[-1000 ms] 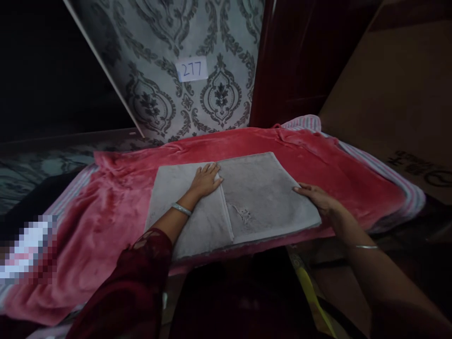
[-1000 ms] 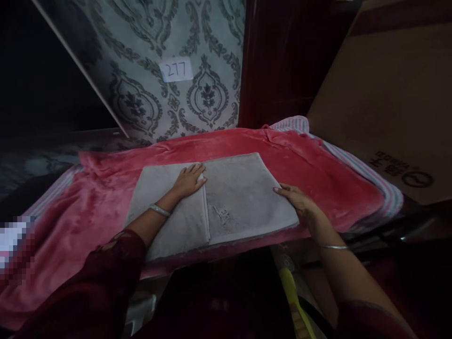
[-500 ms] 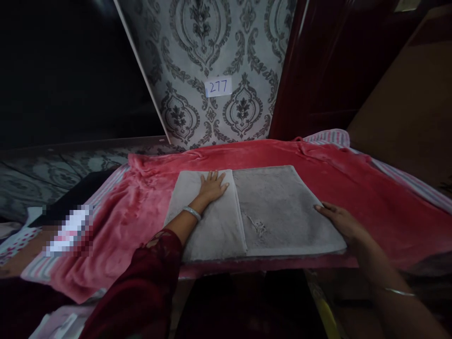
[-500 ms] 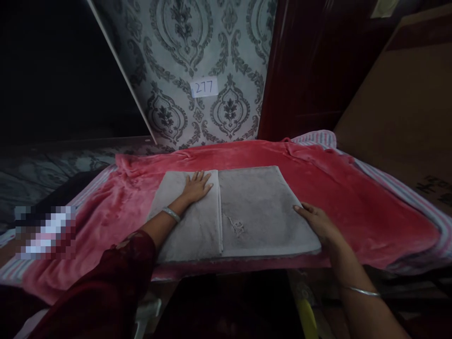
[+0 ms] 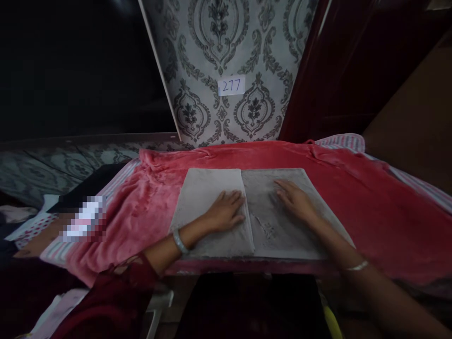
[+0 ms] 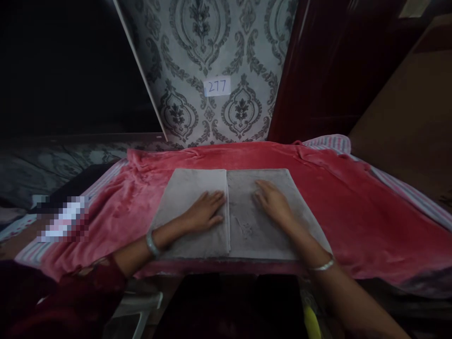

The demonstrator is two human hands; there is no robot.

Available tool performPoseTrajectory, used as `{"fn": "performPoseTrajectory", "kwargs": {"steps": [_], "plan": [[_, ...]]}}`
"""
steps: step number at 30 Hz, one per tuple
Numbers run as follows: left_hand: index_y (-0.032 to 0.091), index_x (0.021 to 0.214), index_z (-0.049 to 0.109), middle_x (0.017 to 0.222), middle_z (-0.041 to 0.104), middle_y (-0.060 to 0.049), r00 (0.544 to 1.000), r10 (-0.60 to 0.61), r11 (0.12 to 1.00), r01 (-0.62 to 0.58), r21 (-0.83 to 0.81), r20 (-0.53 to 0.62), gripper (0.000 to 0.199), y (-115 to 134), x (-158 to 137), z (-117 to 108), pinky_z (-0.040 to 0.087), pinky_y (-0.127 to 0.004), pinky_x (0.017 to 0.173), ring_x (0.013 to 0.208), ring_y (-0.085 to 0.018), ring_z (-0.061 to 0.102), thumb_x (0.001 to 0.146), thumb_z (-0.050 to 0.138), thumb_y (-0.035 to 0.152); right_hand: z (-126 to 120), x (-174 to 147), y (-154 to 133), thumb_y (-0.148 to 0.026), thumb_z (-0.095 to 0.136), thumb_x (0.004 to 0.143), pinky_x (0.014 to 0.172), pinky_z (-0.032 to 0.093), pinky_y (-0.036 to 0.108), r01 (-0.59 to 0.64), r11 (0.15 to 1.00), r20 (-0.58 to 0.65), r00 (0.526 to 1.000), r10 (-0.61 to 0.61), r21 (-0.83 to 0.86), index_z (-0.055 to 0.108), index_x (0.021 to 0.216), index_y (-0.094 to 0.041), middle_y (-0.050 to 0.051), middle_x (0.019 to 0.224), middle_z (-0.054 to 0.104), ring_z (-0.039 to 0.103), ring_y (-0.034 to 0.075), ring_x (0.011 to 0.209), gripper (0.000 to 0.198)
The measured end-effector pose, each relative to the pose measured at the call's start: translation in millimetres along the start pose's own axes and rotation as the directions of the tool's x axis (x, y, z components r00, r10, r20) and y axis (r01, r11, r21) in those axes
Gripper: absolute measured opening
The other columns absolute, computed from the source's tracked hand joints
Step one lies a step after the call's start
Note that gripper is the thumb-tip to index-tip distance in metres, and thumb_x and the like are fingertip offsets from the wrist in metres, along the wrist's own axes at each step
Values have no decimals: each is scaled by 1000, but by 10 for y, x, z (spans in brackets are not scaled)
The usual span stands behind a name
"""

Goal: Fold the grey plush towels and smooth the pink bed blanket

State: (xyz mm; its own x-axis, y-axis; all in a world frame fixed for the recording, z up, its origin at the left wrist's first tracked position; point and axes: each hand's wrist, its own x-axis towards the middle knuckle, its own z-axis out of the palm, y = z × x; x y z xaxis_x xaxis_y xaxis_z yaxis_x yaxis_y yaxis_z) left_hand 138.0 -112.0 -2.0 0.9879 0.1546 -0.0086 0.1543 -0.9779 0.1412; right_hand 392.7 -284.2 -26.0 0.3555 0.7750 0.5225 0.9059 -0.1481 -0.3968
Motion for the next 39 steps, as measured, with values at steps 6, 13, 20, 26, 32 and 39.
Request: {"fn": "performPoseTrajectory", "kwargs": {"steps": [6, 13, 20, 26, 32, 39], "plan": [[26, 161, 34, 170, 26, -15, 996, 29, 1000, -29, -3, -86, 72, 409, -497, 289, 19, -63, 126, 159, -32, 19, 99, 51, 57, 876, 950, -708, -43, 39, 104, 125, 29, 54, 252, 968, 341, 909, -240, 8, 47, 156, -17, 13, 163, 40, 32, 31, 153, 59], [28, 159, 36, 169, 32, -10, 987, 32, 999, -24, 47, -160, 61, 578, -558, 401, 18, -62, 127, 159, -32, 18, 103, 46, 49, 1228, 1174, -567, -55, 31, 107, 125, 21, 58, 281, 957, 562, 804, -193, -73, 33, 164, -24, 10, 170, 25, 20, 31, 157, 65], [24, 159, 37, 168, 35, -6, 979, 124, 992, -124, 11, -159, 60, 653, -639, 355, 16, -55, 130, 160, -27, 18, 104, 45, 45, 1279, 1343, -362, -59, 22, 105, 124, 25, 59, 188, 974, 576, 814, -80, -129, 29, 165, -27, 6, 169, 28, 21, 31, 157, 68], [20, 158, 37, 167, 36, -6, 978, 164, 980, -177, -94, -128, 58, 690, -664, 320, 18, -54, 130, 159, -26, 21, 106, 39, 45, 1252, 1349, -439, -53, 21, 106, 126, 22, 57, 163, 972, 598, 801, -31, -168, 25, 166, -24, 5, 170, 24, 18, 29, 158, 68], [26, 157, 38, 164, 42, -4, 960, 227, 930, -263, -256, -161, 53, 646, -765, 181, 25, -48, 128, 155, -19, 31, 106, 41, 37, 1155, 1378, -548, -49, 24, 106, 124, 22, 61, 140, 960, 608, 793, 38, -243, 25, 166, -26, 5, 171, 22, 17, 30, 158, 64], [21, 148, 54, 150, 58, -14, 940, -186, 981, 164, -102, -286, 48, 387, -1109, 124, 32, -58, 124, 146, -30, 46, 102, 50, 34, 1259, 1191, -1380, -46, 31, 108, 123, 19, 64, 473, 881, 528, 757, -386, -34, 34, 163, -32, 6, 171, 22, 13, 32, 158, 57]]}}
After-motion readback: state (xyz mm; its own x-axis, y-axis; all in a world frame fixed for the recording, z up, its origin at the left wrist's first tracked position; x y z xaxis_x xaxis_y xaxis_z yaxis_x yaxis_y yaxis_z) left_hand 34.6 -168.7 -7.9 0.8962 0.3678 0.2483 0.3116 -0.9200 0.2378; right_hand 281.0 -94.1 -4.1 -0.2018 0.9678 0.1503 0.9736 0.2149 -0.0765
